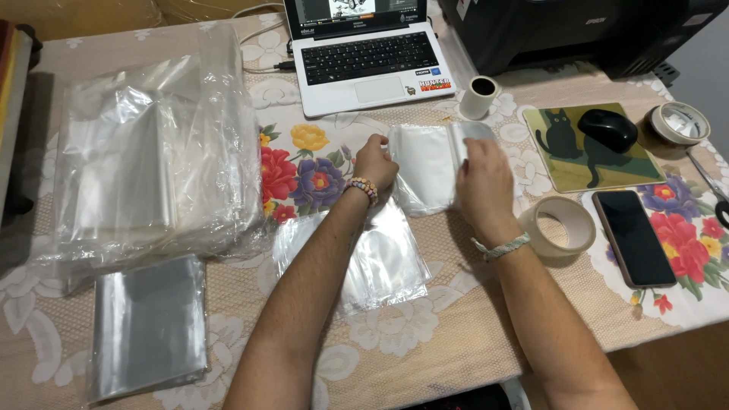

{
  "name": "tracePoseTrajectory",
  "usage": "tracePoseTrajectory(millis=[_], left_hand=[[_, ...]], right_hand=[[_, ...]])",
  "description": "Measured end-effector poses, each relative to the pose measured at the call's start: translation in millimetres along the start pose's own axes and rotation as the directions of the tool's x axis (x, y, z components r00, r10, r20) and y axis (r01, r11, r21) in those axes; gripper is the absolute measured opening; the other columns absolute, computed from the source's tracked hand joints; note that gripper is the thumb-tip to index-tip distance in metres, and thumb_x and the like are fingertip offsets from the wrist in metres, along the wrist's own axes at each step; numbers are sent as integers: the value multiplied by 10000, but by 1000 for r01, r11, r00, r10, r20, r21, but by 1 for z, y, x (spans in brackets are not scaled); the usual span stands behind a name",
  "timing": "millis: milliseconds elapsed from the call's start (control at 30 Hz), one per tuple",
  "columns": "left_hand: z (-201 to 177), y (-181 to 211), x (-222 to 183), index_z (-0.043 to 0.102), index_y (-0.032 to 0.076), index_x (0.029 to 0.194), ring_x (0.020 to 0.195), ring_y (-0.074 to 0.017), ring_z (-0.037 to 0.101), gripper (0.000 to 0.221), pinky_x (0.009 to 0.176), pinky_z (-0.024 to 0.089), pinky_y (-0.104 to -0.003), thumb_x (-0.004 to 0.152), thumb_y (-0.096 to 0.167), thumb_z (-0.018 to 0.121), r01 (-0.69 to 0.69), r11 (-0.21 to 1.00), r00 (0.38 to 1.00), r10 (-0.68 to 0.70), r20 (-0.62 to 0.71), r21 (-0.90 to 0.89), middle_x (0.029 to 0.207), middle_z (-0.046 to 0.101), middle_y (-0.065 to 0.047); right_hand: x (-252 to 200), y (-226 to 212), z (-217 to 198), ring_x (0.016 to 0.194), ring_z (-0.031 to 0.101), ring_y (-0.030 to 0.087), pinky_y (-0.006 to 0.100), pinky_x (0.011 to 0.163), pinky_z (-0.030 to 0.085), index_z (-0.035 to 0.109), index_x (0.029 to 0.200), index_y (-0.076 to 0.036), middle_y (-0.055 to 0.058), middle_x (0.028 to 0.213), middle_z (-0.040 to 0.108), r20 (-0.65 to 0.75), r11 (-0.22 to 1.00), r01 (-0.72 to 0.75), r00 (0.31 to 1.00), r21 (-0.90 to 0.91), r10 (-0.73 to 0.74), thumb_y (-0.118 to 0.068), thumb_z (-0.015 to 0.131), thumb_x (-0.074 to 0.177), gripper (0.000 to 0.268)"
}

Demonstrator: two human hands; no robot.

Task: The person is opening small clear plastic bags and placing small decorative items or stickers inside them at a workstation.

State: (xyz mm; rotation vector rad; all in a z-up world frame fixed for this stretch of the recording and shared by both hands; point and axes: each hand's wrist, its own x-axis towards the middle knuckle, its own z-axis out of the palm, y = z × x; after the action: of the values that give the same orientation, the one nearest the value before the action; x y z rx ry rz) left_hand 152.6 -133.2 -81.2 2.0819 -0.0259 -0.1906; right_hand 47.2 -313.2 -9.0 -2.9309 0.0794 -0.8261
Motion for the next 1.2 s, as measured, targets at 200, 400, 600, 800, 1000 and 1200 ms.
tracePoseTrajectory(millis=[200,400,600,800,1000,1200], left_hand=[[4,-6,4,540,25,1355,1035,-241,682,594,927,570,-418,772,-68,607,10,999,1000,-9,11,-32,915,647,-23],[7,-1,-1,525,43,1370,1075,-246,676,623,964,559,-411,764,-68,618,14,999,1000,-14,15,-30,925,659,-31],[-20,26,-38,434,11,1433,1260,-376,589,674,1036,525,-482,843,105,745,-29,998,1000,29,-10,-57,1246,621,-232],[-77,70,-148,278,-21,1516,1466,-527,218,875,1185,193,-627,949,581,564,-44,686,999,36,-27,-726,1538,259,-339],[-69,59,-264,164,-23,1587,1505,-478,118,1003,1210,111,-542,963,761,128,246,287,950,116,289,-926,1628,143,-334],[-63,41,-301,459,45,1486,1283,-456,520,1135,1082,410,-601,596,744,369,190,-148,915,-332,230,-971,1400,562,-274]], right_hand=[[23,0,39,947,690,501,550,718,605,641,1195,158,315,953,669,355,960,-161,932,229,72,-121,749,857,451],[54,21,73,1008,688,452,554,824,558,735,1065,-8,221,977,723,413,892,-366,879,267,237,-366,734,810,440],[55,25,78,884,710,331,476,798,559,786,1004,-175,43,788,716,365,804,-396,899,444,241,-270,730,775,254],[-15,-22,-30,771,663,119,265,677,605,628,1172,-17,-5,843,666,456,75,-473,873,878,172,-130,620,979,224],[-110,-73,-42,917,711,251,368,791,584,572,1265,11,133,1043,714,770,-358,-743,631,565,-95,-115,534,1003,294],[-128,-101,-47,862,669,135,261,741,549,487,1363,-41,100,1045,729,561,-36,-571,815,820,-148,-192,628,938,472]])
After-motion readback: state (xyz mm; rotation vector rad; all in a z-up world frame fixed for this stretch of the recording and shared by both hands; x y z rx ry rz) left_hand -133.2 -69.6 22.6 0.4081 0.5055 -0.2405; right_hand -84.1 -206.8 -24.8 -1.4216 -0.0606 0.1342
